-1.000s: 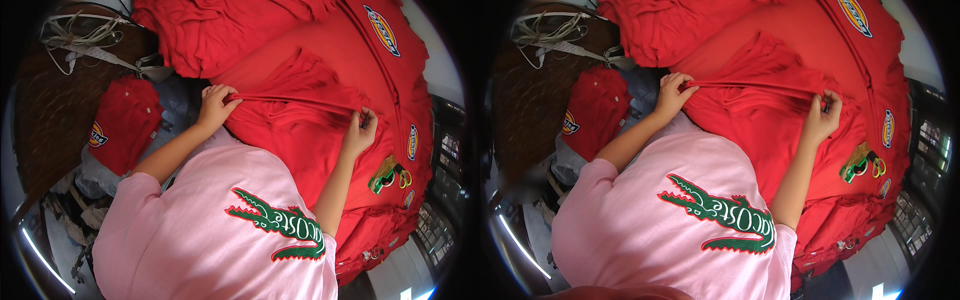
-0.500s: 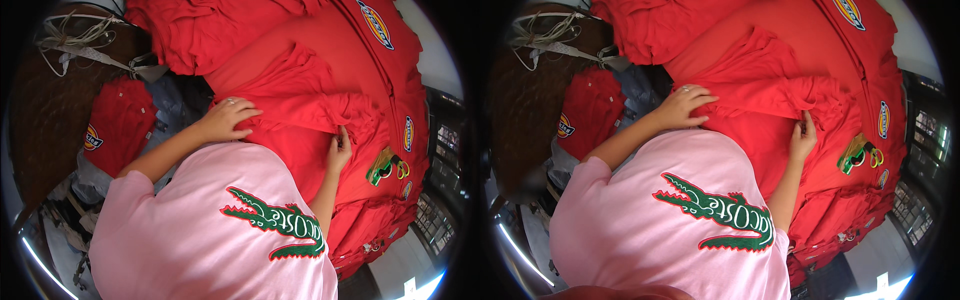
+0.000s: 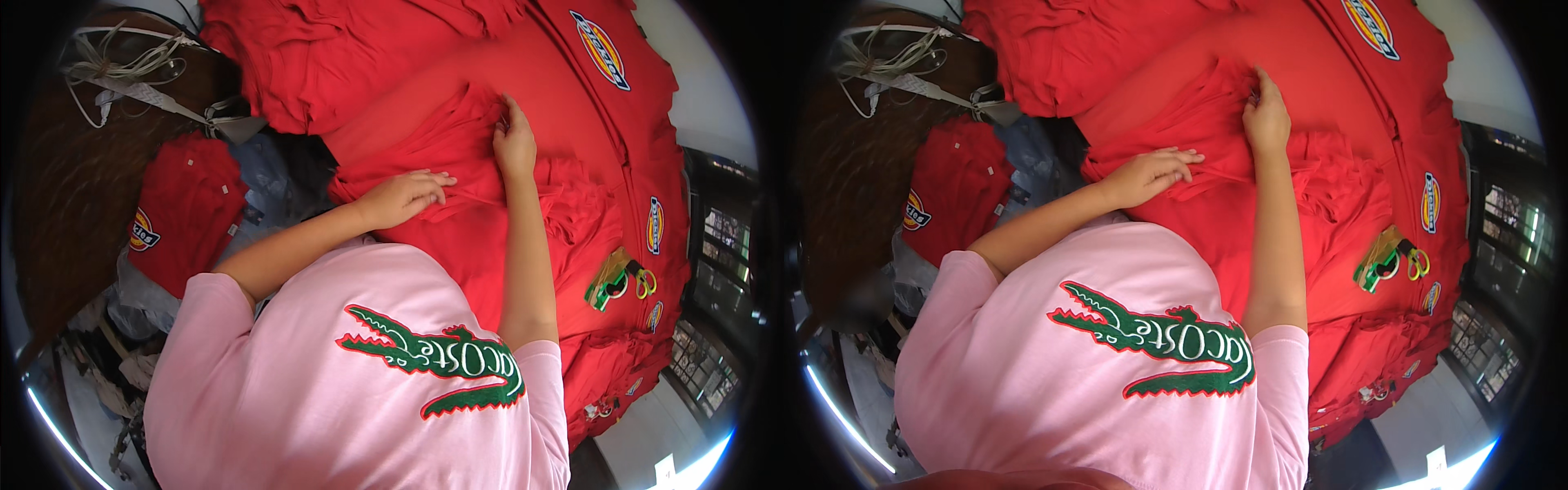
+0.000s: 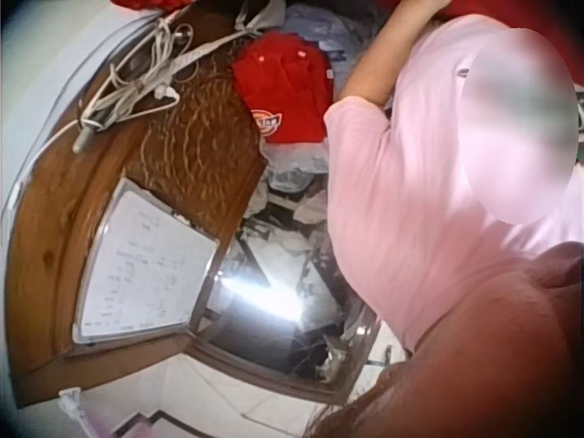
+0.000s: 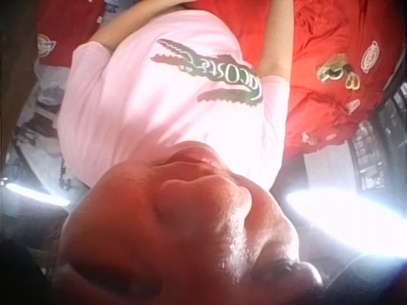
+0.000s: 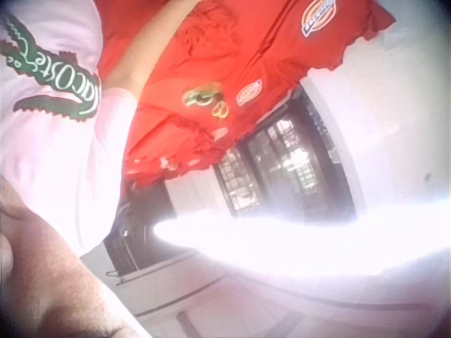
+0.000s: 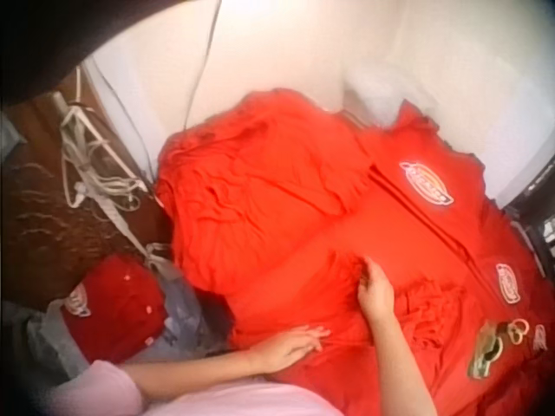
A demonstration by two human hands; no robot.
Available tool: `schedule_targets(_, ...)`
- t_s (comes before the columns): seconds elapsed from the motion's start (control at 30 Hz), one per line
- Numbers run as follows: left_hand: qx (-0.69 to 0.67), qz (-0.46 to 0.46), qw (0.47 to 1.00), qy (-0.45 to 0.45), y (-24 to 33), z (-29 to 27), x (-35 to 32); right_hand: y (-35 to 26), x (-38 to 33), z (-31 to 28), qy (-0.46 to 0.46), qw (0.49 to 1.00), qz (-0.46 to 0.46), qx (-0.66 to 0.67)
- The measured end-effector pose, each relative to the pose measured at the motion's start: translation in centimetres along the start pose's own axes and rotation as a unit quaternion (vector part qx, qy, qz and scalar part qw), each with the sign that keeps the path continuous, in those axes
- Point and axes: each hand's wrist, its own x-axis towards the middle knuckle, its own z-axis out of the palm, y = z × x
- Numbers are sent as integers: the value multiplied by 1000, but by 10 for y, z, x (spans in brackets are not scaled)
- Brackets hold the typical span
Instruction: The person picks up, trims threads from, and folds red t-shirts using small cutters and shears on a large table.
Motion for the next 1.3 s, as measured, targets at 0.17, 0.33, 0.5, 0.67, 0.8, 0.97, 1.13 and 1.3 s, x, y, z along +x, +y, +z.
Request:
schedule_targets(0.17, -27, -108, 960, 255, 1, 11, 0, -12, -11, -12, 27, 996, 14, -79)
schedule_targets(0.33, 195, -34, 939, 281, 14, 13, 13, -10, -30, -49, 122, 979, -1, 161)
schedule_targets(0.5, 188, -74, 952, 228, 15, -11, -4, -11, -72, -90, 188, 968, 0, 164)
schedule_targets(0.67, 333, -64, 922, 187, 11, -42, -80, 12, -141, -113, 173, 983, 9, 55)
schedule_targets(0.8, 373, 23, 907, 195, 13, -45, -115, 40, -190, -106, 87, 994, 13, -61)
schedule_targets(0.97, 313, 55, 929, 189, 3, -38, -130, 48, -206, -87, 63, 994, 35, -84)
schedule_targets(1.13, 263, 36, 944, 195, 3, -32, -143, 51, -197, -88, 38, 997, 42, -50)
schedule_targets(1.3, 137, -69, 949, 275, 1, -25, -144, 34, -191, -95, 19, 989, 26, -147)
